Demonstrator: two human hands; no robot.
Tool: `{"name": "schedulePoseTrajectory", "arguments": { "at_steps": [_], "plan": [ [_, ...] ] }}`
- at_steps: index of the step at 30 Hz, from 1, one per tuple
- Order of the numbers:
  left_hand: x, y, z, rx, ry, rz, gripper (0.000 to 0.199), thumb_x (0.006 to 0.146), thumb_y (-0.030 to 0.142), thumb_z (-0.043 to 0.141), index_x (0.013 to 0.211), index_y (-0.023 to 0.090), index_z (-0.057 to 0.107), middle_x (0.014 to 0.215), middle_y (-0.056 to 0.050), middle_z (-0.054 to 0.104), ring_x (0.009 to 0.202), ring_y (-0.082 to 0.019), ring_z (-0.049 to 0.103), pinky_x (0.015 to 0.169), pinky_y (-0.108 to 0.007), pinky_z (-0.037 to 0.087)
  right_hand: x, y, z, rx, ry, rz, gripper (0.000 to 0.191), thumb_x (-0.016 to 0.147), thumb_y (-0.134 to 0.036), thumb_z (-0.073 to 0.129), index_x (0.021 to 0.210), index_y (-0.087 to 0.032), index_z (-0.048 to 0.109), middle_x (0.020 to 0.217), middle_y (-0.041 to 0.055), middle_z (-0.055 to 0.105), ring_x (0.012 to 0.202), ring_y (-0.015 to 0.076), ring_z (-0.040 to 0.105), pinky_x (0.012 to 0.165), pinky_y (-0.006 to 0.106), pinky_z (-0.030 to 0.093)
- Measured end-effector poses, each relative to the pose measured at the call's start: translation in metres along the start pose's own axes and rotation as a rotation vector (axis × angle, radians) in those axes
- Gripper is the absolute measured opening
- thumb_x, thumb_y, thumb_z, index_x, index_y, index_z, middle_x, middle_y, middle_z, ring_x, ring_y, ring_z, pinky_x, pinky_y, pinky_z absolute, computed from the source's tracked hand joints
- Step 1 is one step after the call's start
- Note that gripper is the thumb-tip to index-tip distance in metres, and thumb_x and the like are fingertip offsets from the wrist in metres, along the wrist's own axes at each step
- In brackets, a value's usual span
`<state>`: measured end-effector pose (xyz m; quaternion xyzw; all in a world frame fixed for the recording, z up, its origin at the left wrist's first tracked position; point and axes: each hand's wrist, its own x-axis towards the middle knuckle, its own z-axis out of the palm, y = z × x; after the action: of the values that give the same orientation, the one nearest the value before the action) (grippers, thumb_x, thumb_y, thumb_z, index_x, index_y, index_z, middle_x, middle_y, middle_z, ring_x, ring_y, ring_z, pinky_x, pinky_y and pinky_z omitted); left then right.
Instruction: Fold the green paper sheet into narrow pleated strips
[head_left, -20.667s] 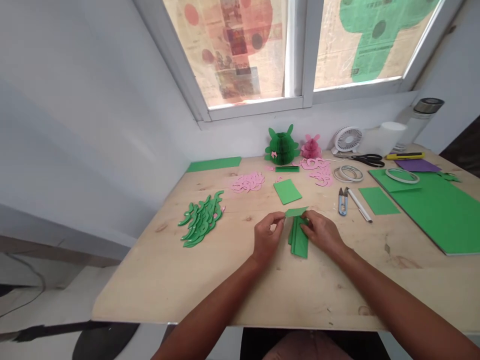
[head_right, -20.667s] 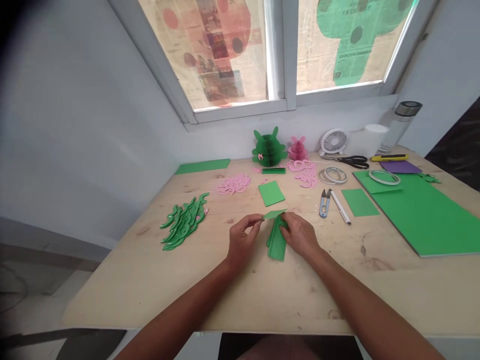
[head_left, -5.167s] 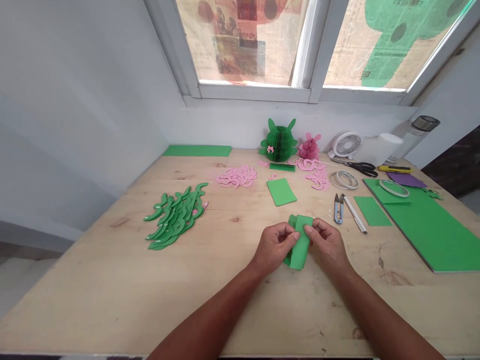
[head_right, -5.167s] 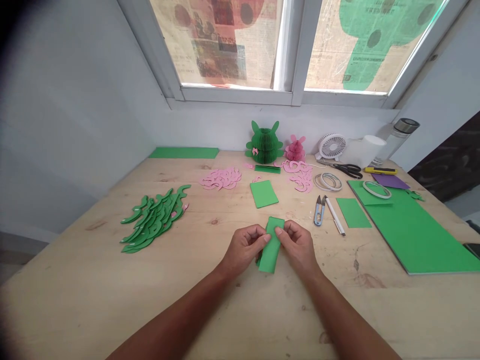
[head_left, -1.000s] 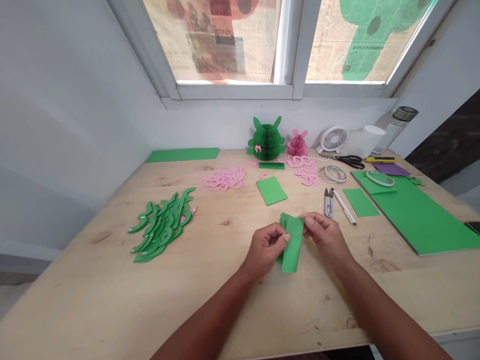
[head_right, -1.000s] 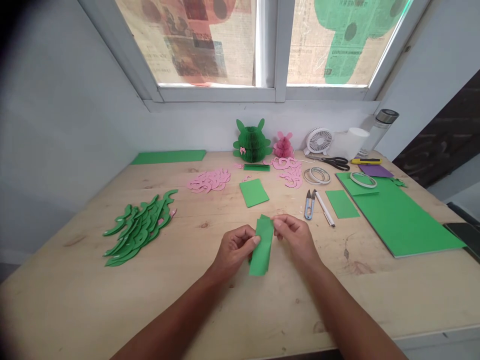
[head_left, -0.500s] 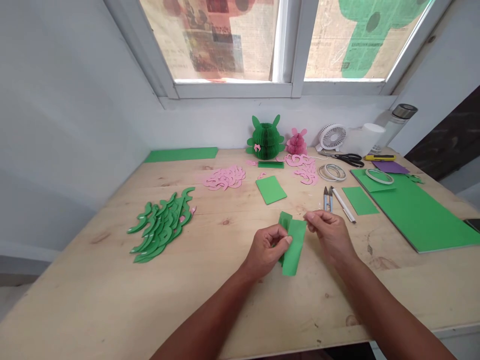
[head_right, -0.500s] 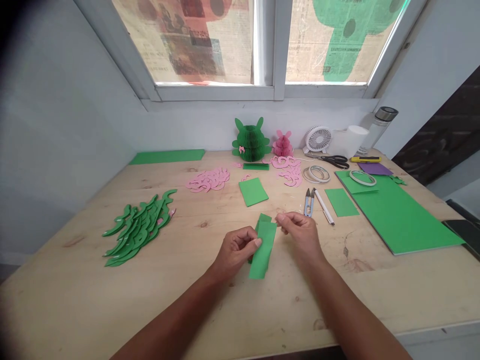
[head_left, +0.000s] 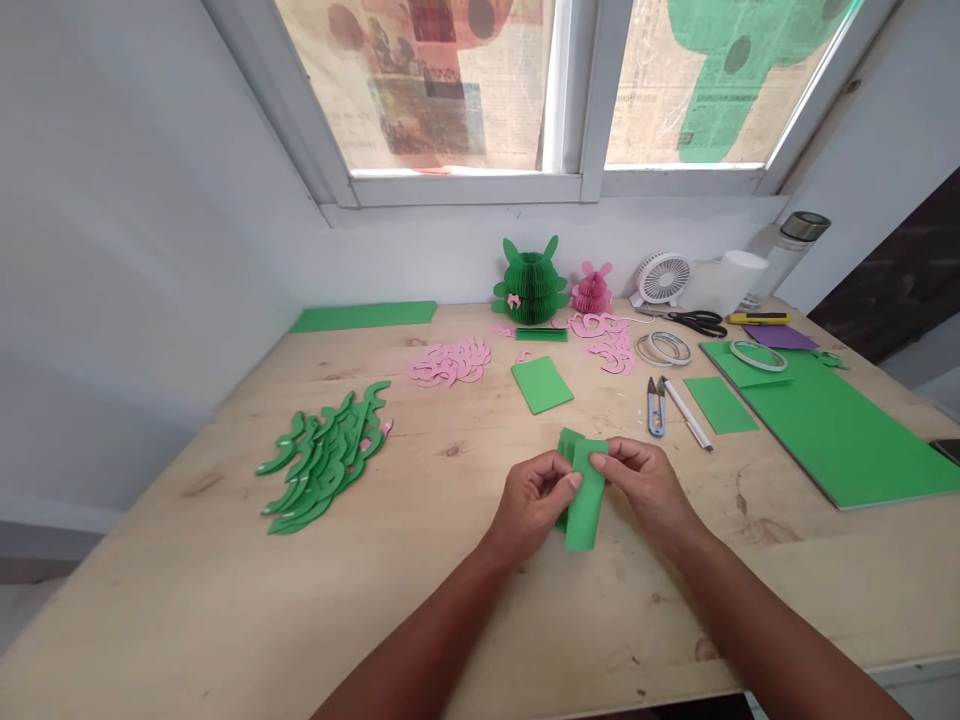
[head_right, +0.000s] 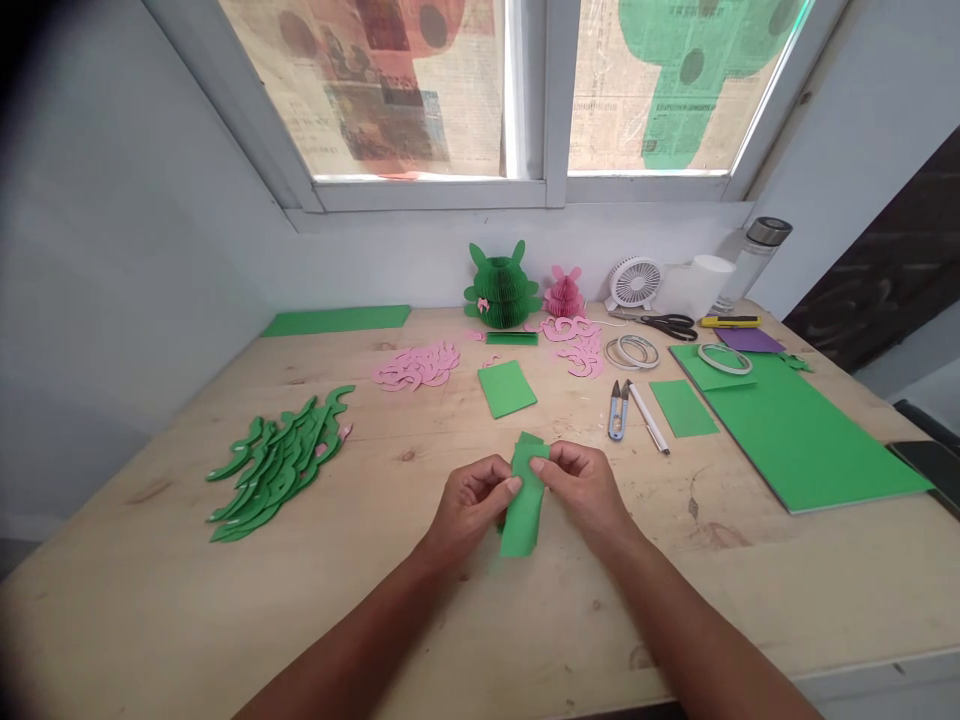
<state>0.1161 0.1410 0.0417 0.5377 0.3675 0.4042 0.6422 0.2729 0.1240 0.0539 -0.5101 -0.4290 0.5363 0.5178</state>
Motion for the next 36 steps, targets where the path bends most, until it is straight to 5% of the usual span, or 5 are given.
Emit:
{"name": "schedulePoseTrajectory", "arguments": {
  "at_steps": [36],
  "plan": [
    [0.0015,0.0071,0.0004,-0.112,0.154,0.068,0.025,0.072,0.035,0.069,0.061,0.016,0.057,0.053,0.005,0.050,0.048,-0.007,0.041,0.048,-0.019,0.034,-0.0043,-0.0001,0.0090,-0.149,-0.096,0.007,0.032,0.074,-0.046,0.065,0.062,-0.017,0.059,0.060,-0.0016,0.050,0.059,0.0119,0.044,0.055,0.025,0.036]
  ]
}}
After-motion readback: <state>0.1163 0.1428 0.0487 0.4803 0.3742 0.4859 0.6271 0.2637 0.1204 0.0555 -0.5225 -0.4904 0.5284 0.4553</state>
